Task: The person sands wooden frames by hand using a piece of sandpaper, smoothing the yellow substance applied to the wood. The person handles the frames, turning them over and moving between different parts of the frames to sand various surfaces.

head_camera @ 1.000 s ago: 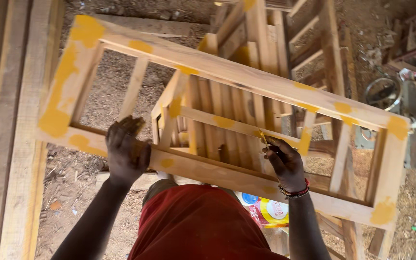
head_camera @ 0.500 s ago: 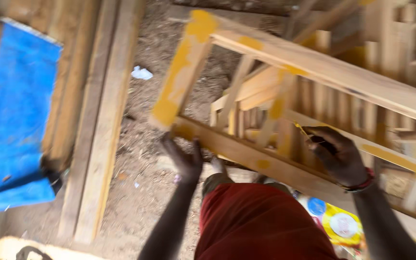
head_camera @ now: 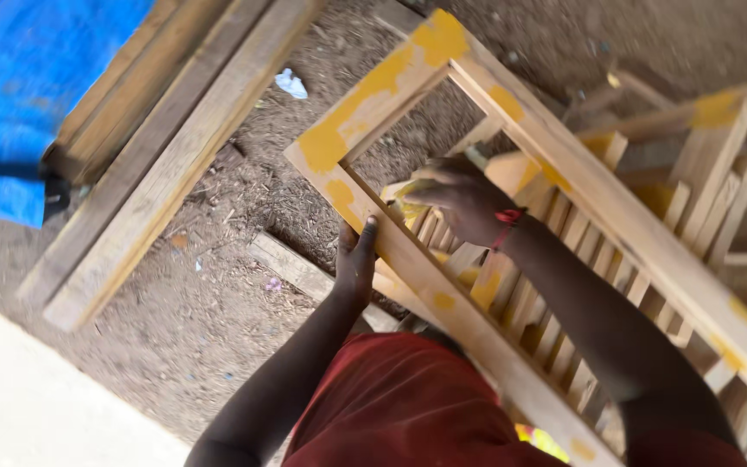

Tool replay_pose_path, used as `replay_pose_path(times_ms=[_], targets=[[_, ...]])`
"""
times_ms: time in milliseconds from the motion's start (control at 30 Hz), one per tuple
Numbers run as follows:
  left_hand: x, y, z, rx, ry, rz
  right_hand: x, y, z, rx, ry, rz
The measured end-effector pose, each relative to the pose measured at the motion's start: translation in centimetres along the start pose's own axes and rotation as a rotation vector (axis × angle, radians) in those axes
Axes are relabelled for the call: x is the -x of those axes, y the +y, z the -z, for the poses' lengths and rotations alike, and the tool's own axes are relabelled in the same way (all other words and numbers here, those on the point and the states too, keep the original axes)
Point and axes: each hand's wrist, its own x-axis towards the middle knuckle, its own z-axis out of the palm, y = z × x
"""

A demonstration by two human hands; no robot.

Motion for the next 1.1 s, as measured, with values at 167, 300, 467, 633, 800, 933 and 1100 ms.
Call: replay_pose_path(times_ms=[167, 300, 467, 633, 800, 933, 1100], targets=[[0.1, -0.7, 0.2, -0.082, 0.032, -0.018, -1.0, 2.7, -2.5, 0.022, -0.134, 0.094], [-0.8, -1.4, 0.6, -0.096, 0.044, -0.01, -1.3, 3.7, -3.5, 0.08, -0.137, 0.138], [0.0, -0.6, 0.5, -0.044, -0.023, 0.012, -2.0, 4.3, -4.3, 0.136, -0.202, 0.12], [0.9, 0.9, 0.0, -0.093, -0.059, 0.028, -2.9, 4.1, -4.5, 0.255, -0.213, 0.113], [1.6, 0.8, 0.2, -0.241, 0.011, 0.1, -3.3, 2.5, -4.7, 0.32, -0.19, 0.083], [2.0, -0.2, 1.0, -0.343, 0.053, 0.127, -3.3, 0.5, -3.8, 0.306, -0.132, 0.004], [2.4, -0.7, 0.9, -0.127, -0.007, 0.05, -1.9, -3.1, -1.6, 0.188, -0.072, -0.287]])
